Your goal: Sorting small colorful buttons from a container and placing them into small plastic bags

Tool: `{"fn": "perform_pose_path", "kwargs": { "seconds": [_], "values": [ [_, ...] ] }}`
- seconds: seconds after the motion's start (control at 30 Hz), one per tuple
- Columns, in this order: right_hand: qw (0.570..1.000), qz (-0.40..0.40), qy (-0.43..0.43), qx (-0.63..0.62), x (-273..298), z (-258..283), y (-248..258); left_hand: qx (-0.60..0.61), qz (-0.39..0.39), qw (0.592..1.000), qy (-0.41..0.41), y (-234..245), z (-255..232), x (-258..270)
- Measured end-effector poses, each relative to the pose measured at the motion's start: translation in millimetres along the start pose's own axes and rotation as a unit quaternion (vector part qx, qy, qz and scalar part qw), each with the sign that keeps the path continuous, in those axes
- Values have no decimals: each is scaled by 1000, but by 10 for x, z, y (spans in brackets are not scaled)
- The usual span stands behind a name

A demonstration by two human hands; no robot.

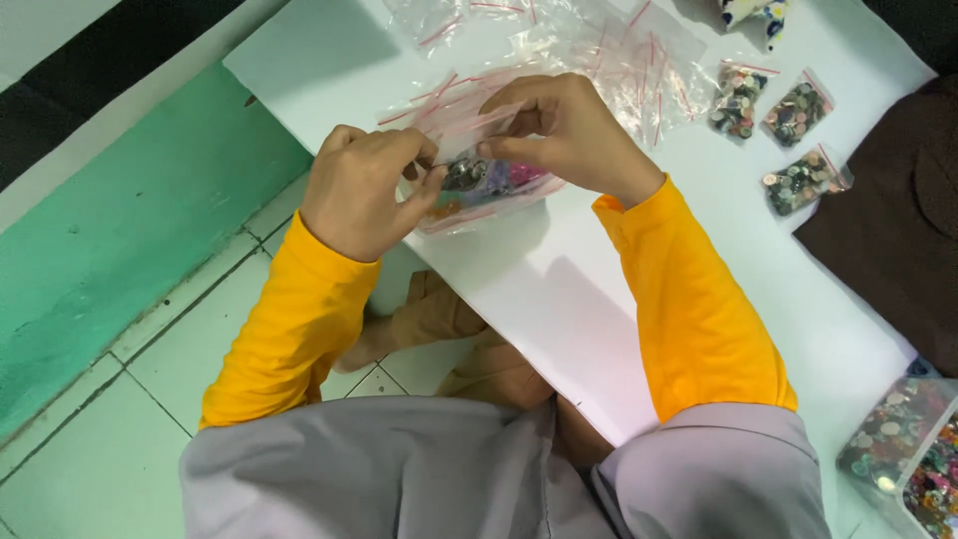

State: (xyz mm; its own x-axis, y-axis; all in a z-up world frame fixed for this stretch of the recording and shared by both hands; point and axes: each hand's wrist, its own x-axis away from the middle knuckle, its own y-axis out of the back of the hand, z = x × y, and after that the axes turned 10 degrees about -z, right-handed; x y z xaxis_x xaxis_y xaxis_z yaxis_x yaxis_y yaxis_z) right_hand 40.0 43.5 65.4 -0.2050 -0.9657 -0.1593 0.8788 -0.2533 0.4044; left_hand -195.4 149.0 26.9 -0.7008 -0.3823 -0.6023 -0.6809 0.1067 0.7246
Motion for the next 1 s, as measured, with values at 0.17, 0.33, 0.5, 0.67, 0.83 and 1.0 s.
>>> {"fn": "perform_pose_path", "kwargs": {
  "seconds": [0.17,0.33,0.5,0.67,0.83,1.0],
  "values": [
    [985,51,143,84,-161,-216,-234,-75,59,995,21,-66,226,177],
    [987,71,103,97,-198,-203,-397,-43,90,993,60,14,273,210],
    [978,88,109,156,-246,-279,-522,-42,116,990,73,45,315,176],
    [971,65,112,201,-228,-315,-594,-37,93,992,80,-55,412,192],
    [974,1,138,177,-155,-201,-427,-35,18,997,73,-26,332,134],
    [950,-151,222,160,112,47,-95,-32,-125,991,-17,45,-77,-24]
  ]
}}
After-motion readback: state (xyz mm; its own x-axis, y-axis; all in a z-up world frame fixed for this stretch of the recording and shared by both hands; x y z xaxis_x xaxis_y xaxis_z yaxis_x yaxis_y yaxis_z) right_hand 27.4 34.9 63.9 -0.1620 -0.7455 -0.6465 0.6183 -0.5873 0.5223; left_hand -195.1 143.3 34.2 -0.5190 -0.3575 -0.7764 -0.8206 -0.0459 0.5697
